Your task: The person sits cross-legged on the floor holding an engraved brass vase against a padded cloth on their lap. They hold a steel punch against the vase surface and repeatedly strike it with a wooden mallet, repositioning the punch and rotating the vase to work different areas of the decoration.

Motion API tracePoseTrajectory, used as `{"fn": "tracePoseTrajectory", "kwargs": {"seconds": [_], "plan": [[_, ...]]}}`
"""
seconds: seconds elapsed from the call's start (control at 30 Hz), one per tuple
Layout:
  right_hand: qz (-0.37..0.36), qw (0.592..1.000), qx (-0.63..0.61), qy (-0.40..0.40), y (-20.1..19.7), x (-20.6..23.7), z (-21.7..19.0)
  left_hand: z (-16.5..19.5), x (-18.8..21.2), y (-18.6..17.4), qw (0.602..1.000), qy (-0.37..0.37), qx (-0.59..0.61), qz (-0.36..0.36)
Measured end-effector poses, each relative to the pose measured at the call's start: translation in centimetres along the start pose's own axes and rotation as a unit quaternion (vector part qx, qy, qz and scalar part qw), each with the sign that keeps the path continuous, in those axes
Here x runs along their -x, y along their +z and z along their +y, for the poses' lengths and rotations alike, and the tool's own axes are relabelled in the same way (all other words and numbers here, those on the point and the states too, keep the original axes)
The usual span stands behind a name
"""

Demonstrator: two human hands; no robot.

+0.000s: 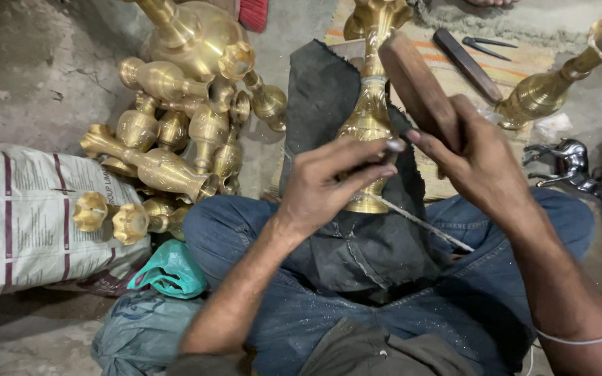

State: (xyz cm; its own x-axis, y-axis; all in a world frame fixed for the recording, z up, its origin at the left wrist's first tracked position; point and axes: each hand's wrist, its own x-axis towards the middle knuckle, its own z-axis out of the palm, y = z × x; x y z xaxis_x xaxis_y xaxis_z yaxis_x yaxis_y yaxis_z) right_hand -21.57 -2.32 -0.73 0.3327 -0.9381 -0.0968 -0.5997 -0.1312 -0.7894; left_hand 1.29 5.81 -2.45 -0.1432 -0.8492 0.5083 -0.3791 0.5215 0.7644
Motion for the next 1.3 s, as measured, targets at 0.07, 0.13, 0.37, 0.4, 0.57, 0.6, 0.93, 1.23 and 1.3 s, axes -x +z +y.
{"fn": "tracePoseTrajectory", "kwargs": {"seconds": [0.07,0.13,0.37,0.4,0.57,0.6,0.93,1.23,1.3], "plan": [[0.062,0.991,0.069,-0.098,-0.9,1.2,0.4,0.0,-0.9,-0.3,0.999,0.009,-0.023,-0.034],[0.103,0.975,0.124,-0.154,-1.7,2.3,0.6,-0.1,-1.6,-0.5,0.997,0.004,-0.038,-0.062],[0.168,0.947,0.186,-0.202,-3.3,5.1,-0.9,0.2,-1.5,-0.9,0.994,0.031,-0.061,-0.082],[0.176,0.943,0.192,-0.206,-3.3,5.3,-1.1,0.3,-1.5,-0.9,0.993,0.045,-0.069,-0.081],[0.222,0.926,0.226,-0.205,-3.5,6.1,-1.3,1.0,-1.7,-1.1,0.994,0.012,-0.054,-0.089],[0.228,0.929,0.218,-0.195,-3.5,6.2,-1.2,1.1,-1.7,-1.1,0.994,0.001,-0.052,-0.095],[0.203,0.944,0.217,-0.146,-4.4,6.3,-0.4,0.7,-1.8,-0.7,0.993,0.012,-0.057,-0.107],[0.191,0.919,0.29,-0.187,-4.7,6.4,2.0,0.7,-1.9,-1.0,0.99,0.026,-0.084,-0.109],[0.202,0.938,0.214,-0.183,-4.7,6.4,2.2,0.8,-1.9,-1.1,0.989,-0.007,-0.082,-0.123]]}}
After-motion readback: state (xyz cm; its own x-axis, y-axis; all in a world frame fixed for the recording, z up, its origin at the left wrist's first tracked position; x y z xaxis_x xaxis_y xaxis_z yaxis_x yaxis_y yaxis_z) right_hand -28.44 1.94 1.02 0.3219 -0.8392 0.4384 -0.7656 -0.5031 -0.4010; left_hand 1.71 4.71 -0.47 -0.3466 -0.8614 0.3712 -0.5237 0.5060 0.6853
